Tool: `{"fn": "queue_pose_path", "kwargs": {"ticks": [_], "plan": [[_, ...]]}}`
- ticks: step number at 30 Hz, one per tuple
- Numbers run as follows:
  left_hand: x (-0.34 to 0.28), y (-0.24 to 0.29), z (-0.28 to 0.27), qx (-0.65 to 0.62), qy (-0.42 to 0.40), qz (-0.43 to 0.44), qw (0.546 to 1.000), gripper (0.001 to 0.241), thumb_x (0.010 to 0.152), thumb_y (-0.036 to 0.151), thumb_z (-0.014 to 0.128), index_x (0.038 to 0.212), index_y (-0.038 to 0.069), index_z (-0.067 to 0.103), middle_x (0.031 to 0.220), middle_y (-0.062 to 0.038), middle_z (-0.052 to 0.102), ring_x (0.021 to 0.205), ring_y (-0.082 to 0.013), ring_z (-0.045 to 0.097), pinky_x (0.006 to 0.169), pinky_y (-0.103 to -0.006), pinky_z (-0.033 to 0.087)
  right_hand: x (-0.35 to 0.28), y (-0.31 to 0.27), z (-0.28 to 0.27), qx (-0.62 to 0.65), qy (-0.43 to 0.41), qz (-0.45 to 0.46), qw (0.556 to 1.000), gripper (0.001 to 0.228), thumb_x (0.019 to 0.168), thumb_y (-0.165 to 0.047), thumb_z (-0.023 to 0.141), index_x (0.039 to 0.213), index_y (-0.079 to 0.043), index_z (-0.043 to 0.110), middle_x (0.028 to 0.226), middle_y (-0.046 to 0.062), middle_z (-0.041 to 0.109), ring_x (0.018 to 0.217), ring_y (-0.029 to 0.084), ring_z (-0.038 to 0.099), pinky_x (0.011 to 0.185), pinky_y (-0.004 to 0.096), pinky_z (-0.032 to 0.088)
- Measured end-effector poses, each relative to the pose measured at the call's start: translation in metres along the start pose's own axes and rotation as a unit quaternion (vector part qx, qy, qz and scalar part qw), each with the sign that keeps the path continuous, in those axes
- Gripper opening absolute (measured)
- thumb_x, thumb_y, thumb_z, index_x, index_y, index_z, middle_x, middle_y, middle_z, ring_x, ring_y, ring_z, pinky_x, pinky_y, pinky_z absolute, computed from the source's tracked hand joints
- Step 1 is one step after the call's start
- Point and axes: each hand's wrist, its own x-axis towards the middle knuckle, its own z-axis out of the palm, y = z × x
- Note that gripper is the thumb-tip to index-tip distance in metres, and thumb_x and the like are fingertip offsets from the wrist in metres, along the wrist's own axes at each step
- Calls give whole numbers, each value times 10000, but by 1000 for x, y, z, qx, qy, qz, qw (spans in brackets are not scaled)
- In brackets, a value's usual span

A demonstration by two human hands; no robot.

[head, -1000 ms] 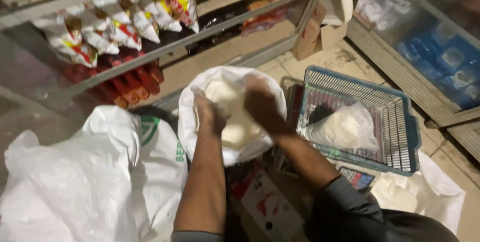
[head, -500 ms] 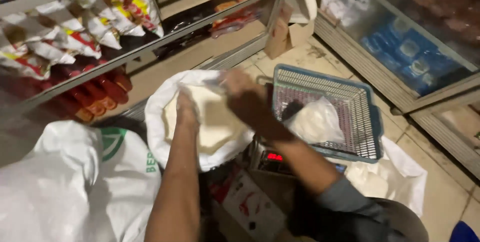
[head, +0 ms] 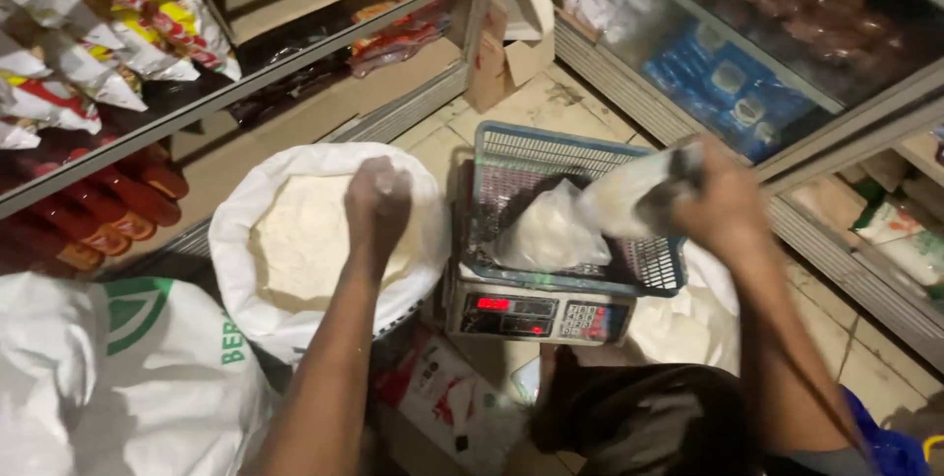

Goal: Scooping flour from a bulk sack into smaller plastic bags, weighing them on a digital scale, and tying the bags.

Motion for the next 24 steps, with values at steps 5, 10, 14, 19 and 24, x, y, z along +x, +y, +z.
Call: {"fn": "queue_pose_path", "kwargs": {"ticks": [5,10,14,19,24], "plan": [[-33,22,47,-74,-87,351,930,291,976,302,453,789,86,505,717,-141,457,713,-368,568,619,-490,461,31,42,94,-220,-2,-107,970,590,790,-263,737,1322,-418,532,1068,65,754,951,366,759,853,537,593],[-88,49,99,-172,-207,243,932,350,888,218,595,1172,15,575,1006,-247,622,995,-433,644,842,-511,527,15,30,90,-247,-30,-123,961,635,823,-258,731,1367,-380,429,1321,102,612,1002,475,728,884,611,575],[-106,50,106,-173,-247,203,932,587,845,173,576,1390,-42,558,1133,-311,692,1121,-468,666,987,-529,541,5,17,85,-223,-54,-114,967,605,841,-220,732,1355,-274,418,1334,147,584,1021,524,707,905,639,567],[-101,73,91,-106,-234,182,949,484,888,159,499,1346,20,577,1101,-270,678,1096,-464,658,963,-545,527,6,24,95,-190,-41,-142,971,488,863,-214,634,1308,-208,433,1176,156,625,958,520,720,855,626,577],[-102,81,75,-99,-294,103,945,557,870,65,468,1423,59,528,1282,-249,657,1255,-428,608,1067,-502,489,-2,14,81,-206,-108,-154,960,423,887,-271,573,1277,-180,437,1092,186,686,982,491,736,858,599,569]]}}
